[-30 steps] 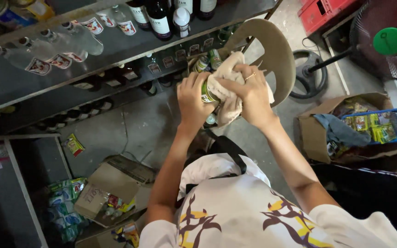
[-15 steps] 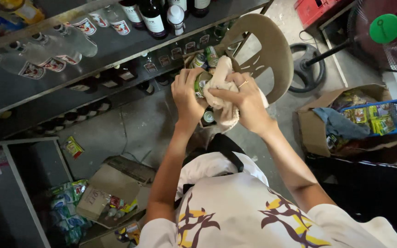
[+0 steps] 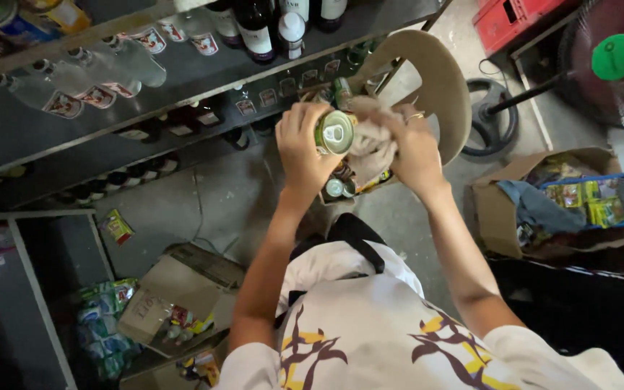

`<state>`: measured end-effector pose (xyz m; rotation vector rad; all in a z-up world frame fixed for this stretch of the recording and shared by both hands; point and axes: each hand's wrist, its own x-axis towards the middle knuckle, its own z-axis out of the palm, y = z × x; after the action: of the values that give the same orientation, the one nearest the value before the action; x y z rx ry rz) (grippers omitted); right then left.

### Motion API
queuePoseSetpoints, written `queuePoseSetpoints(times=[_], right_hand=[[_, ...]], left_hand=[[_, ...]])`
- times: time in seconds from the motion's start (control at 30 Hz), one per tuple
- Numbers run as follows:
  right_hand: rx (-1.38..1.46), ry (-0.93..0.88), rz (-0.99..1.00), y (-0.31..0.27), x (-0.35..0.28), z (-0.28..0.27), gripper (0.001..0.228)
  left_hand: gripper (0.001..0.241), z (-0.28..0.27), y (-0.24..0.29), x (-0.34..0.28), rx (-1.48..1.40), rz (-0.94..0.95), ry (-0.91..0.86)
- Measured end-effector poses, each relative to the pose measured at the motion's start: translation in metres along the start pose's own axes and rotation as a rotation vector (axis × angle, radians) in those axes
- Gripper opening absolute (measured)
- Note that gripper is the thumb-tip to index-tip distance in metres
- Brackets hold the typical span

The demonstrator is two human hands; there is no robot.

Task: Wiping dust off canned goods with a cloth and placing them onto retail shelves.

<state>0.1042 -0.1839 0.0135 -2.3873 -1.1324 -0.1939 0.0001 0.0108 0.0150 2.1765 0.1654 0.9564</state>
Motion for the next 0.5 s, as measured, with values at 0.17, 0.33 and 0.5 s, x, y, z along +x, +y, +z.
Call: queuePoseSetpoints(times=[0.17, 0.33, 0.5], right_hand=[[0.316, 0.224, 0.115, -0.036, 0.016, -0.028, 0.043], [0.434, 0.197, 0.081, -0.055, 0.0, -0.015, 0.044], [0.226, 0.106, -0.077, -0.037, -0.001, -0.015, 0.041]], left_hand=[[0.055, 0.016, -0.014, -0.001, 0.07, -0.009, -0.017], [0.073, 0.026, -0.015, -0.009, 0.116, -0.034, -0.084], [0.064, 0.015, -0.017, -0.006, 0.143, -0.116, -0.065]])
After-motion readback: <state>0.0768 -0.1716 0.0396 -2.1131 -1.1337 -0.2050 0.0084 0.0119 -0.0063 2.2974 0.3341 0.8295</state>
